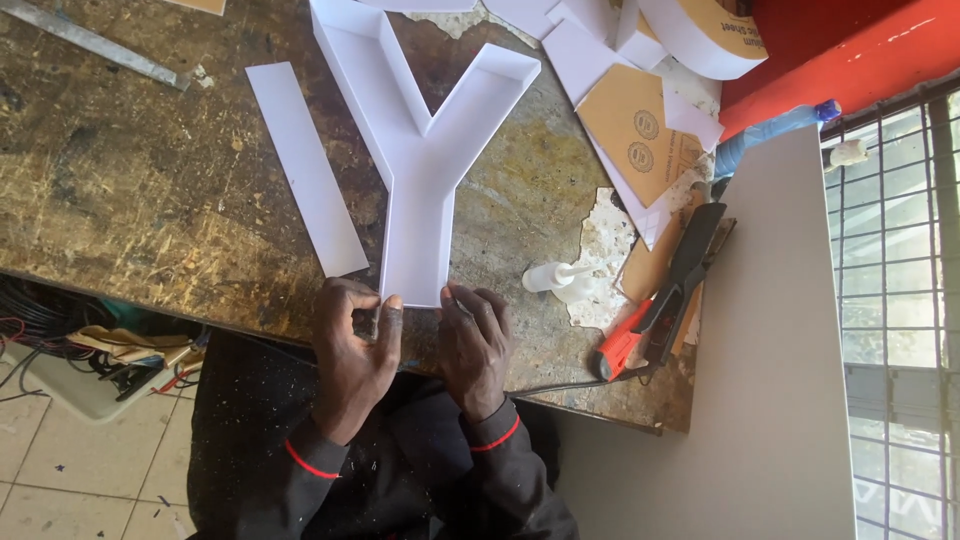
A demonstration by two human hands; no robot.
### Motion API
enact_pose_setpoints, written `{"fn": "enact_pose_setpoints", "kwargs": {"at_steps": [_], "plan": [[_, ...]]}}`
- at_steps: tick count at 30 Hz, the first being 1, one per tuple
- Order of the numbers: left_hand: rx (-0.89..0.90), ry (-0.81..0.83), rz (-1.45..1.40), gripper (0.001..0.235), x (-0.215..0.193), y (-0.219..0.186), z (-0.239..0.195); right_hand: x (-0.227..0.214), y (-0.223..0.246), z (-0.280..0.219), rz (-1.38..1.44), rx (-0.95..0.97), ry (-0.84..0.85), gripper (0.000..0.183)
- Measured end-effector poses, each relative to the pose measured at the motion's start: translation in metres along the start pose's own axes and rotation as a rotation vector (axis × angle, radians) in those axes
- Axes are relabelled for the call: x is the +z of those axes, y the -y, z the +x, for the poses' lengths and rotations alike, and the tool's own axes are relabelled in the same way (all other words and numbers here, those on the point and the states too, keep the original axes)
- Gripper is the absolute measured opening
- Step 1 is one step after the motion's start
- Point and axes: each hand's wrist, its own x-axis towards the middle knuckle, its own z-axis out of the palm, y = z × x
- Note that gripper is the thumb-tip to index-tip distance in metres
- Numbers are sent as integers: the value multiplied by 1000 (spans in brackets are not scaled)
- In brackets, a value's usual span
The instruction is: Assembling a 3D channel letter by applying glue to the base and attaching side walls.
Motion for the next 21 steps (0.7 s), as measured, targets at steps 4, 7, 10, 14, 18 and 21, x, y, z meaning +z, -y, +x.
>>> {"fn": "enact_pose_setpoints", "kwargs": {"at_steps": [4,7,10,14,18,21], "plan": [[-5,-3,-9,17,0,3,-3,1,0,-1,4,-3,-10,30],[10,15,19,26,1,4,-3,2,-2,0,-9,-10,-10,28],[22,-5,32,30,2,3,-3,0,-1,-1,9,-8,-12,29],[34,-23,55,34,7,6,-2,1,3,0,10,4,-23,29],[40,-23,60,31,6,3,-1,1,5,1,22,22,-28,29],[-15,-18,26,34,7,7,-1,1,5,2,40,33,-35,27]]}}
